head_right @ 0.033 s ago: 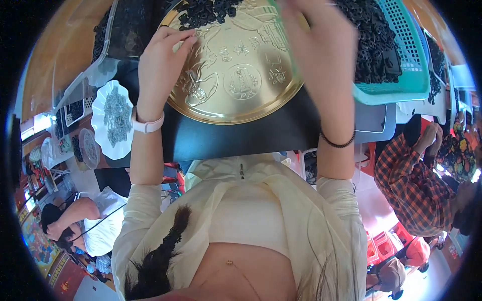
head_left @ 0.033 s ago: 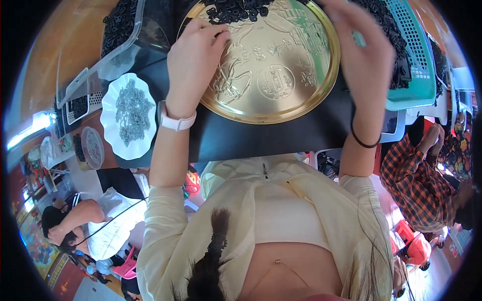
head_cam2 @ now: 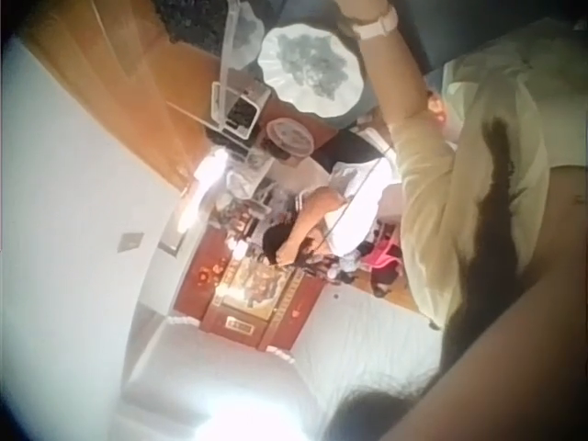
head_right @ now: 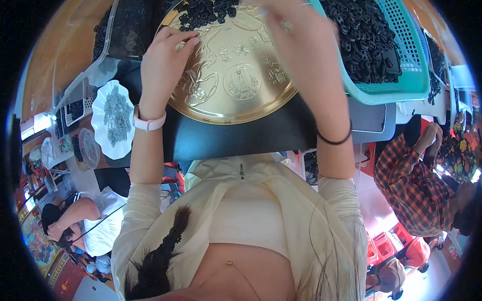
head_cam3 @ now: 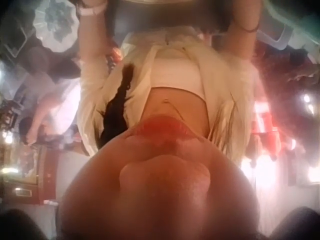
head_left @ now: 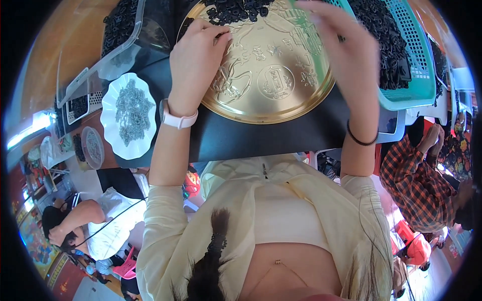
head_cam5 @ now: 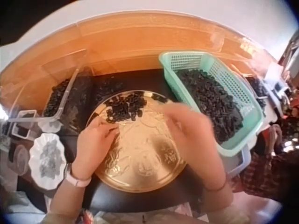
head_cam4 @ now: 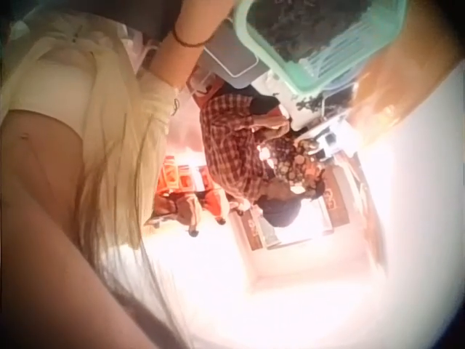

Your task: The person repeatedly picks up small black plastic parts and inserts springs into them to assemble cord lock toggles by hand.

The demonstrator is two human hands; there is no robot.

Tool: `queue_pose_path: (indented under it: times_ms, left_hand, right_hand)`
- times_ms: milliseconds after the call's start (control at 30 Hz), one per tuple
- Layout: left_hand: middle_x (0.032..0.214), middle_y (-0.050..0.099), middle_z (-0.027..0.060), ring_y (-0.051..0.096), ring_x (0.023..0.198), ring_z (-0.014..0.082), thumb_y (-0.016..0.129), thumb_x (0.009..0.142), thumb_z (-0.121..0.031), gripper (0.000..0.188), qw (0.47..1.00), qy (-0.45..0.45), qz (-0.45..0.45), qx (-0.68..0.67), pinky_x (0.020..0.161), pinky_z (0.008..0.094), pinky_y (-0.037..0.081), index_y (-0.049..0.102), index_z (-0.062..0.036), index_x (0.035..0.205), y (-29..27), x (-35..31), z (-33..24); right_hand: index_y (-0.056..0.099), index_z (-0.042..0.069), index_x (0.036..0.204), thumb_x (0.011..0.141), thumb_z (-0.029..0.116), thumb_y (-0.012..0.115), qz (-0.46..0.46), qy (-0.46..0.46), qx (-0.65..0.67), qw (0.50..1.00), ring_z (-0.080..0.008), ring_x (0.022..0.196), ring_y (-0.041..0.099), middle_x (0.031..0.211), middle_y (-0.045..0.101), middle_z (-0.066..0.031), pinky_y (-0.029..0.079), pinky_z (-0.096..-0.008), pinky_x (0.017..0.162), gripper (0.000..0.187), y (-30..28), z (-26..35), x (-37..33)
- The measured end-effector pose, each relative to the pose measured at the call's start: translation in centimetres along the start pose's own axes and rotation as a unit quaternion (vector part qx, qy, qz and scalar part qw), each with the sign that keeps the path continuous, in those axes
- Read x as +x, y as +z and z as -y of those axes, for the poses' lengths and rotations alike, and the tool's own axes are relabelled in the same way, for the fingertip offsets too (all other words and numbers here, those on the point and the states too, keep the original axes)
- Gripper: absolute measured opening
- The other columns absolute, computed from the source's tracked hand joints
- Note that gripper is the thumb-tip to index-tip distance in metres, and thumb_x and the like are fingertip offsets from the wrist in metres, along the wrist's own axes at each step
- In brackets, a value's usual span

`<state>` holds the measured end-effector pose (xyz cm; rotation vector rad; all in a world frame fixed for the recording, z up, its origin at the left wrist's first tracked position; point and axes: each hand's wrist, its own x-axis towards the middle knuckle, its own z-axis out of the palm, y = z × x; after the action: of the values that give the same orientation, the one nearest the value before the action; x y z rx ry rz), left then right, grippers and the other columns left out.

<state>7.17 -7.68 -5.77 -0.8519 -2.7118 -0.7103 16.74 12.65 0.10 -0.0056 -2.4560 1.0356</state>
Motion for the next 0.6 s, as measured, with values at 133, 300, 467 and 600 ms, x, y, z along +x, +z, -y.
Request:
queue_pose_path:
  times_ms: [133,300,467,600]
  left_hand:
    - [0.090,0.060,0.0055,0.061,0.078,0.0263,0.063,0.081,-0.024,0.016,1.000,-0.018,0.016,0.002,0.067,0.0327,0.049,0.068,-0.0114,0.090,0.3,0.3,-0.2]
    - [0.086,0.062,0.0071,0.062,0.071,0.0266,0.061,0.082,-0.020,0.014,0.999,0.011,-0.029,-0.035,0.063,0.0339,0.049,0.063,-0.0067,0.086,1.0,0.2,0.3]
    - [0.082,0.065,0.0082,0.062,0.062,0.0215,0.061,0.083,-0.016,0.013,0.987,-0.046,-0.017,-0.152,0.058,0.0304,0.049,0.063,-0.0058,0.091,0.4,0.3,-0.5]
    - [0.079,0.066,0.0040,0.059,0.058,0.0093,0.063,0.082,-0.014,0.017,0.943,-0.072,-0.021,-0.324,0.053,0.0241,0.046,0.065,-0.0066,0.098,0.8,0.1,-0.8]
  right_hand:
    - [0.066,0.009,0.100,0.087,0.016,0.054,0.032,-0.043,-0.110,0.992,-0.0232,0.083,0.061,0.093,0.064,-0.0106,0.047,-0.0265,0.075,0.019,5.2,-4.8,0.8]
    - [0.062,-0.002,0.103,0.084,0.001,0.055,0.036,-0.042,-0.136,0.989,-0.0156,0.084,0.059,0.102,0.061,-0.0151,0.047,-0.0294,0.074,0.020,6.7,-4.5,2.7]
    - [0.064,0.003,0.103,0.084,0.008,0.056,0.000,-0.118,-0.174,0.978,-0.0183,0.074,0.060,0.093,0.063,-0.0135,0.049,-0.0286,0.067,0.021,7.6,-7.1,2.6]
    - [0.066,0.009,0.102,0.085,0.018,0.057,0.084,0.199,0.181,0.960,-0.0128,0.072,0.060,0.085,0.064,-0.0099,0.049,-0.0272,0.065,0.022,7.6,-5.9,1.6]
